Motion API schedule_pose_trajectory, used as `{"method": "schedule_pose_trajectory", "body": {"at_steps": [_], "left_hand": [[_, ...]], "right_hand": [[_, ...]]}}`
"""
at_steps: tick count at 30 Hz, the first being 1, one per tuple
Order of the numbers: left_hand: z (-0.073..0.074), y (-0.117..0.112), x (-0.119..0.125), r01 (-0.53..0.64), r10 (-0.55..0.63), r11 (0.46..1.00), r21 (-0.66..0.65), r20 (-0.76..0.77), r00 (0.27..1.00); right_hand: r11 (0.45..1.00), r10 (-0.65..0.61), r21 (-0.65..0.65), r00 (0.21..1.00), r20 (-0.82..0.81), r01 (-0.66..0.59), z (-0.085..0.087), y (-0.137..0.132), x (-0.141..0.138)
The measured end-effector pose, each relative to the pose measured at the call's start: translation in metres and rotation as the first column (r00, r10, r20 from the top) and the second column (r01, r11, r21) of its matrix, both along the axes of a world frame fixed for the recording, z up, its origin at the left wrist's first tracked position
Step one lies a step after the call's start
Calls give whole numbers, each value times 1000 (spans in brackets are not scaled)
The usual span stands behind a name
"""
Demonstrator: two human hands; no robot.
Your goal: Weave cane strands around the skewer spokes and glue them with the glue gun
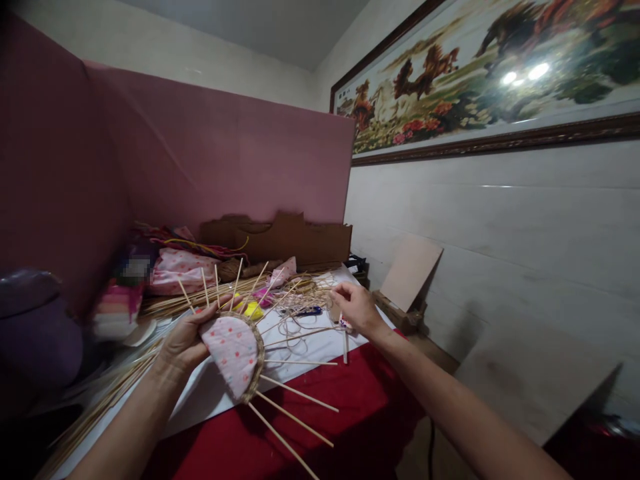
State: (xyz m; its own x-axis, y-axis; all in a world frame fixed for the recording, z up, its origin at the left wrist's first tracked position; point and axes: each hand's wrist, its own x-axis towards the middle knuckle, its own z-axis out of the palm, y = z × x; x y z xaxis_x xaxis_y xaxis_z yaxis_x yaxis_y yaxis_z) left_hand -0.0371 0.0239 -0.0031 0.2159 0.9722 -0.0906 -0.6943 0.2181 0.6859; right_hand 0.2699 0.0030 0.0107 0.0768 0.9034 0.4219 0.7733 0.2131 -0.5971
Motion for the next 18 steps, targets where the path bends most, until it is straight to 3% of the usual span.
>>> {"method": "schedule_pose_trajectory", "body": {"at_steps": [3,6,12,18], "left_hand": [[0,2,-1,-7,7,1000,-1,-23,1000],[-2,5,-2,-18,17,1000,-10,-36,999],[1,4,-1,-44,43,999,-20,-48,998],[1,3,-1,-17,16,1000,-16,-39,999]], "right_hand": [[989,-130,-49,978,161,140,-4,2,26],[970,-132,-166,960,249,176,-18,3,47],[942,-91,-280,945,315,184,-49,9,64],[956,-18,-281,973,229,84,-58,15,72]]}}
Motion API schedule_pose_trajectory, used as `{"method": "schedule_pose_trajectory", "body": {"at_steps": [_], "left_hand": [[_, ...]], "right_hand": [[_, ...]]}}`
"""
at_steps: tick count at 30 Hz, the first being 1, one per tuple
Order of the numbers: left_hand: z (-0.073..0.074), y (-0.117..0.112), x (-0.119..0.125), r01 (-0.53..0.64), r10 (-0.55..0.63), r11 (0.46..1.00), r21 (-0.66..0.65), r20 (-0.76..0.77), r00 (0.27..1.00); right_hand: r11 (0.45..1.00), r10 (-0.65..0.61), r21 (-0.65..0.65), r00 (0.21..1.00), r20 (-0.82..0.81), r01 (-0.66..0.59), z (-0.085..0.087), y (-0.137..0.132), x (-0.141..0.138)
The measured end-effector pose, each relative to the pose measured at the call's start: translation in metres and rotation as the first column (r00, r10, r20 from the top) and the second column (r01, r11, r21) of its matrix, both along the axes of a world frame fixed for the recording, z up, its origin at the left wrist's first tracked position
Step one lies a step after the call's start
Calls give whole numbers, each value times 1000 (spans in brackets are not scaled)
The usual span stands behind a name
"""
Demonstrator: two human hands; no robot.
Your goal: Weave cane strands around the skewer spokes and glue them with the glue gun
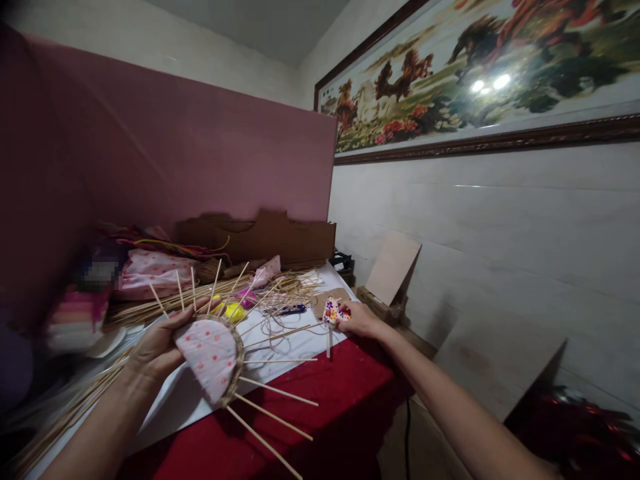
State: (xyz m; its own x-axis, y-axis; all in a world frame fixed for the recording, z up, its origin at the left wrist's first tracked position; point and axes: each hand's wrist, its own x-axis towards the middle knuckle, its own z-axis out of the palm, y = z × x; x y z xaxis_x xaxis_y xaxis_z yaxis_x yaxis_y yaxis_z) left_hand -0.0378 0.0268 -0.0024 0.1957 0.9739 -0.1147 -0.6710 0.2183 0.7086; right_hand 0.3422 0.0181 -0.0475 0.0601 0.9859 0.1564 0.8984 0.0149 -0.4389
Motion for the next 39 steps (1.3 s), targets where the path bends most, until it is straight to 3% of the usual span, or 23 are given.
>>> {"method": "schedule_pose_trajectory", "body": {"at_steps": [7,16,25,28,33,39], "left_hand": [[-3,1,0,-18,18,1000,-8,-20,1000],[-4,2,-2,-6,6,1000,-8,-23,1000],[-1,0,0,-16,16,1000,-13,-28,999],[0,-2,1,-14,14,1000,-6,-36,999],[0,-2,3,-3,2,1000,-2,-42,999],[-4,-1,3,7,-7,1000,-8,-42,999]], "right_hand": [[993,-66,86,987,-147,79,-7,7,14],[996,32,84,984,-174,-17,2,3,0],[990,117,-32,931,-347,-137,1,8,2],[989,95,-62,894,-439,-136,0,10,4],[994,65,-33,790,-610,-107,12,-6,2],[993,104,64,466,-878,-101,30,-37,-13]]}}
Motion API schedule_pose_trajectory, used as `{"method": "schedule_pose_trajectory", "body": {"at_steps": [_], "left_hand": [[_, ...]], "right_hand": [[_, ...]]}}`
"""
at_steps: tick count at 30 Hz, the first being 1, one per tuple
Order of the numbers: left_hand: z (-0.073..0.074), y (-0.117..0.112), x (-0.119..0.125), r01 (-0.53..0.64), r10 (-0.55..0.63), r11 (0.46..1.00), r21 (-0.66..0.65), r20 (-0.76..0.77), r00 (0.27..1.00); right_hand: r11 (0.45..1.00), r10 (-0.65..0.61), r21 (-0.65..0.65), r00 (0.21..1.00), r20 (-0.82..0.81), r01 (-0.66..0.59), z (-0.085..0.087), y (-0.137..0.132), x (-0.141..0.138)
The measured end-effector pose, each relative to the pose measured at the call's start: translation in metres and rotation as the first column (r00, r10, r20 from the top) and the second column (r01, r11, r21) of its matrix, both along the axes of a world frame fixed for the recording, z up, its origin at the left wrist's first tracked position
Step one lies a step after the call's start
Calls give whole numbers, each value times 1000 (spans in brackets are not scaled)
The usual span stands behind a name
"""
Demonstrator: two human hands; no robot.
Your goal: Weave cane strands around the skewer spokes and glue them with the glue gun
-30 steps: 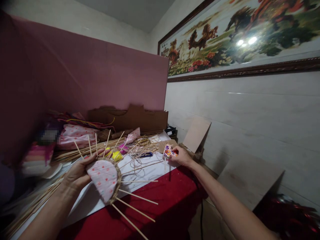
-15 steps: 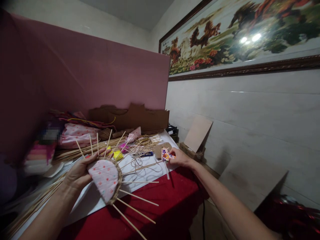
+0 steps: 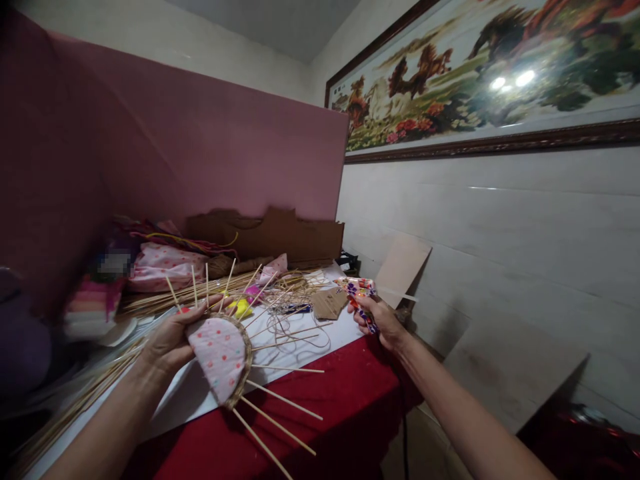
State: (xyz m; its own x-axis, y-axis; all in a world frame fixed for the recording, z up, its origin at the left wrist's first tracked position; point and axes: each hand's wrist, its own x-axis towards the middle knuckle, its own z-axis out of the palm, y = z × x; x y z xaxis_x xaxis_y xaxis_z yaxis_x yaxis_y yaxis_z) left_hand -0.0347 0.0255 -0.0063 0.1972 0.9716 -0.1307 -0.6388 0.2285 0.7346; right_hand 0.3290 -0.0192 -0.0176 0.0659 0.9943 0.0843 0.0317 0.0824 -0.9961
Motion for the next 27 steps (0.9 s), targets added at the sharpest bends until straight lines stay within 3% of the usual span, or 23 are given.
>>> {"method": "schedule_pose_trajectory", "body": {"at_steps": [3,6,11,17,27], "left_hand": [[-2,0,0,19,-18,1000,-10,23,1000],[-3,0,2,40,-39,999,-19,52,998],[-1,-1,5,36,-35,999,-11,62,997],[-1,-2,5,61,-61,998,9,67,996],[2,-5,7,55,-55,998,-1,63,997]], "right_hand": [[996,87,5,996,-33,-86,12,-16,-23],[977,207,-64,975,83,-202,24,-29,-55],[965,263,-94,920,292,-246,31,-32,-94],[952,285,-29,848,446,-305,28,-25,-107],[951,310,-136,857,412,-279,27,-20,-111]]}}
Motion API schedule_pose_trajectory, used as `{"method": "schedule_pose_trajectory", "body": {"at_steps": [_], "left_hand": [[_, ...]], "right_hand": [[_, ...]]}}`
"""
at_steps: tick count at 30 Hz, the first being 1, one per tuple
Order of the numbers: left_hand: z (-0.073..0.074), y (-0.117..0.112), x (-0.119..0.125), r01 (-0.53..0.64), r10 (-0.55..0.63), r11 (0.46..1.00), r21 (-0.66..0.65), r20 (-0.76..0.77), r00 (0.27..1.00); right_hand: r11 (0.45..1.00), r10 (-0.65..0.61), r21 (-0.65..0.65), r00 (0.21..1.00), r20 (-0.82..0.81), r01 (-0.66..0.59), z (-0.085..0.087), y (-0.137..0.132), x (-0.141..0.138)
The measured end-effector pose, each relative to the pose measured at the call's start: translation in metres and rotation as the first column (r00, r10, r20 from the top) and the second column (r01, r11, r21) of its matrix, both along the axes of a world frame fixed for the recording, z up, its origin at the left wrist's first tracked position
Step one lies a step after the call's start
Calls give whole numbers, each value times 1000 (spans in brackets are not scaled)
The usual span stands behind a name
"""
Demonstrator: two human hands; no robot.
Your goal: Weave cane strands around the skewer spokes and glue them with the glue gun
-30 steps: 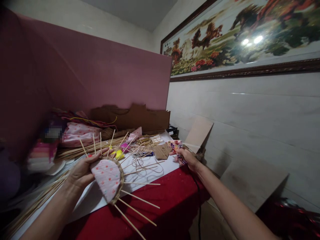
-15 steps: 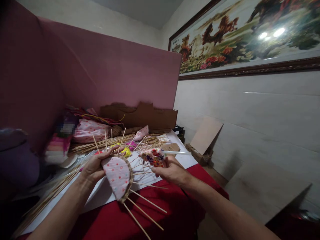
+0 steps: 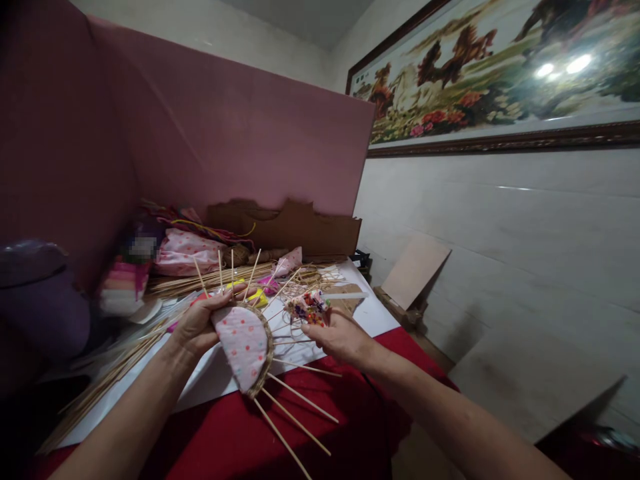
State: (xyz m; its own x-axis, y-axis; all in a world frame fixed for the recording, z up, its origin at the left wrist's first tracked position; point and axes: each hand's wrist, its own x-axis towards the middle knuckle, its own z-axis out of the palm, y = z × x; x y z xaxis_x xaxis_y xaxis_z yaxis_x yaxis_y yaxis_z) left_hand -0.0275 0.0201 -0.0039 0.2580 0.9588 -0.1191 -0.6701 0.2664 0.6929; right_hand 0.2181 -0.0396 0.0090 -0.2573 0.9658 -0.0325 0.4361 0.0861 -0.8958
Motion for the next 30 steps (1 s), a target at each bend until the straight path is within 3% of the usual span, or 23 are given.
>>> {"method": "schedule_pose_trajectory", "body": {"at_steps": [19,30], "left_hand": [[0,-1,0,17,-18,1000,13,12,1000],[-1,0,0,36,-37,999,31,18,999]], "right_hand": [[996,-45,-69,997,63,49,15,-5,-8],[997,-39,-62,999,31,41,9,-1,-6]]}}
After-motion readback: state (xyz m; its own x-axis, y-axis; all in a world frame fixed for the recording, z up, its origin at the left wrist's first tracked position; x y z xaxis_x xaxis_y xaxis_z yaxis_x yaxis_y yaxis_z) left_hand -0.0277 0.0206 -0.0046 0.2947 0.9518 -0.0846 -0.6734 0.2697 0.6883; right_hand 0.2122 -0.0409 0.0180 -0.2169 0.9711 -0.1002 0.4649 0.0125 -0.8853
